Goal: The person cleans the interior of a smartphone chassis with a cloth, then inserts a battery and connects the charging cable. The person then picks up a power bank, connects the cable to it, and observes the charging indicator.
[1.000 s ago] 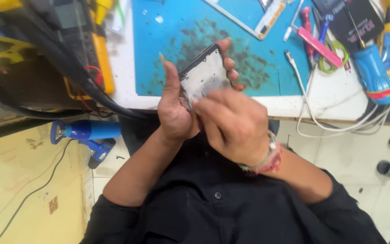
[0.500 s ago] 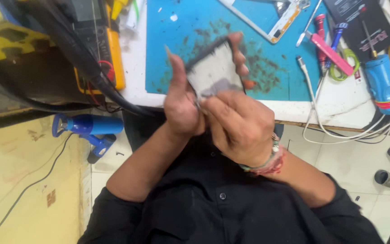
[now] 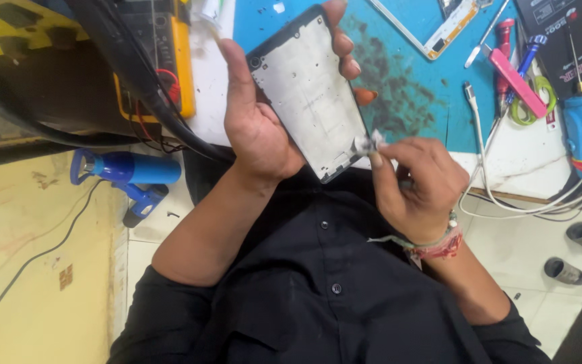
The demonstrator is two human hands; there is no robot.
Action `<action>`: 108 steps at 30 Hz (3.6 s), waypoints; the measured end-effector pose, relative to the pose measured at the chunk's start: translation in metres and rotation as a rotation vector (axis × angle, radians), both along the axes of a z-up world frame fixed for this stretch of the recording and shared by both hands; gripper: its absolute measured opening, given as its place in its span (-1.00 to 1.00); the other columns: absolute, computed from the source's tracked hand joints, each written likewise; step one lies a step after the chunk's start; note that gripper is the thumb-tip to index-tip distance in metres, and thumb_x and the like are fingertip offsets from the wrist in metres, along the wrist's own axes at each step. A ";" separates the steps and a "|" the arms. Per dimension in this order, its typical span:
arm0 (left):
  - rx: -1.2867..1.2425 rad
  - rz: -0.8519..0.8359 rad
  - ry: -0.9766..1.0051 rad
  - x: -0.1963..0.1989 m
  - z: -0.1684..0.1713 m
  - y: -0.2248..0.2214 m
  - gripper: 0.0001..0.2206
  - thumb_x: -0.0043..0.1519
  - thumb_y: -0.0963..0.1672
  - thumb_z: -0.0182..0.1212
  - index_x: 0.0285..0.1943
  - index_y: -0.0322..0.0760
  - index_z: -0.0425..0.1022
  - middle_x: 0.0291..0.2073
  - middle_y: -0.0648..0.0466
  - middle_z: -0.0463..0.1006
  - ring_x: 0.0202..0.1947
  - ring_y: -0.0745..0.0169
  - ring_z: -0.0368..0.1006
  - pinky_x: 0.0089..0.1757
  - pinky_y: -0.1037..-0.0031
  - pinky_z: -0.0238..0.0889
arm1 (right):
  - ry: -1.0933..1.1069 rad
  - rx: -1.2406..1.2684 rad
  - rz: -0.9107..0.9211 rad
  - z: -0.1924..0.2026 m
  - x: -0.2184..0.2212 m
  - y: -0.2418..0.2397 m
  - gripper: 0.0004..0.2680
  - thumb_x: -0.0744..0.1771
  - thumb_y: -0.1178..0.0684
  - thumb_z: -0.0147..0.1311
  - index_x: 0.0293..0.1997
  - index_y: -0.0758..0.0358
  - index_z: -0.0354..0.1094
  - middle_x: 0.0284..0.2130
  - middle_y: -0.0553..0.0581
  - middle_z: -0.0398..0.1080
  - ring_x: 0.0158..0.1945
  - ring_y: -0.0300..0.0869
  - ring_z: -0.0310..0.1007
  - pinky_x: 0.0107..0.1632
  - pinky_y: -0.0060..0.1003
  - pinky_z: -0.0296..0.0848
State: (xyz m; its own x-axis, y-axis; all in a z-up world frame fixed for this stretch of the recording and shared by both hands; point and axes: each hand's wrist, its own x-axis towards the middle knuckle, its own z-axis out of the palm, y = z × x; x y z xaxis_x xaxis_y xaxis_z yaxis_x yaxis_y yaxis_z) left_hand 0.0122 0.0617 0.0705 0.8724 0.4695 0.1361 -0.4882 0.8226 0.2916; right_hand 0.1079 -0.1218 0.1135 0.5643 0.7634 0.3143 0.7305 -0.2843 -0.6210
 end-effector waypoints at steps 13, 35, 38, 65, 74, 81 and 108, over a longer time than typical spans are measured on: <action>0.054 0.151 0.083 -0.005 0.007 -0.007 -0.23 0.47 0.29 -0.38 0.41 -0.43 0.21 0.04 -0.01 0.44 -0.01 0.21 0.38 0.04 0.32 0.33 | -0.048 -0.065 0.103 -0.008 -0.016 0.016 -0.93 0.35 0.23 0.26 -0.20 0.27 0.42 -0.35 0.18 0.48 -0.43 -0.03 0.44 -0.33 -0.18 0.37; -0.035 0.095 0.169 0.001 0.006 -0.037 -0.27 0.52 0.22 -0.43 0.44 -0.48 0.26 0.28 -0.18 0.42 0.30 -0.05 0.29 0.34 0.20 0.08 | -0.271 0.086 0.124 0.019 0.009 0.046 -0.87 0.38 0.25 0.25 0.00 0.24 0.45 -0.12 0.17 0.45 -0.14 0.03 0.52 -0.17 -0.20 0.48; 0.045 0.127 0.163 -0.007 0.006 -0.012 -0.22 0.50 0.25 -0.45 0.44 -0.47 0.27 0.23 -0.14 0.42 0.24 -0.07 0.36 0.21 0.19 0.22 | -0.093 -0.198 0.153 0.021 -0.007 0.017 -0.90 0.27 0.23 0.27 -0.21 0.22 0.47 -0.32 0.16 0.48 -0.32 0.04 0.50 -0.27 -0.13 0.43; 0.031 -0.123 0.034 0.002 0.001 -0.030 -0.27 0.55 0.24 -0.44 0.48 -0.44 0.18 0.31 -0.14 0.35 0.34 0.02 0.26 0.36 0.22 0.08 | 0.056 0.198 0.025 0.019 0.009 0.037 -0.92 0.40 0.24 0.24 -0.03 0.33 0.46 -0.20 0.18 0.50 -0.35 -0.14 0.48 -0.29 -0.32 0.44; 0.455 -0.050 0.372 0.001 -0.011 -0.048 -0.28 0.50 0.20 -0.38 0.60 -0.43 -0.04 0.52 -0.09 0.15 0.49 0.10 0.07 0.47 0.33 -0.15 | -0.026 0.180 0.008 0.027 0.023 0.052 -0.95 0.43 0.23 0.26 -0.09 0.31 0.45 -0.28 0.15 0.48 -0.42 -0.17 0.40 -0.38 -0.34 0.30; 0.423 -0.105 0.281 -0.001 0.005 -0.055 -0.20 0.49 0.26 -0.34 0.53 -0.53 0.12 0.29 -0.15 0.37 0.18 0.10 0.31 0.17 0.33 0.21 | -0.011 0.129 -0.070 0.028 0.038 0.033 -0.93 0.47 0.25 0.21 -0.13 0.35 0.41 -0.32 0.12 0.45 -0.43 -0.26 0.39 -0.38 -0.40 0.30; -0.113 -0.097 0.046 0.008 0.017 -0.019 -0.26 0.47 0.24 -0.29 0.49 -0.46 0.18 0.11 -0.04 0.44 0.12 0.19 0.37 0.15 0.35 0.31 | -0.054 0.134 0.409 0.023 -0.008 0.026 -0.86 0.28 0.26 0.19 -0.10 0.31 0.46 -0.25 0.25 0.50 -0.28 0.04 0.53 -0.22 -0.16 0.50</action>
State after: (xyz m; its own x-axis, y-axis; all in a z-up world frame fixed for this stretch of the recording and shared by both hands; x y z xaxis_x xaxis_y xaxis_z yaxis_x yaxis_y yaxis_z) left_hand 0.0199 0.0427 0.0874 0.9185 0.3927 0.0456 -0.3929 0.8941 0.2148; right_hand 0.0998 -0.0957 0.1370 0.2039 0.8710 0.4470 0.7986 0.1161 -0.5906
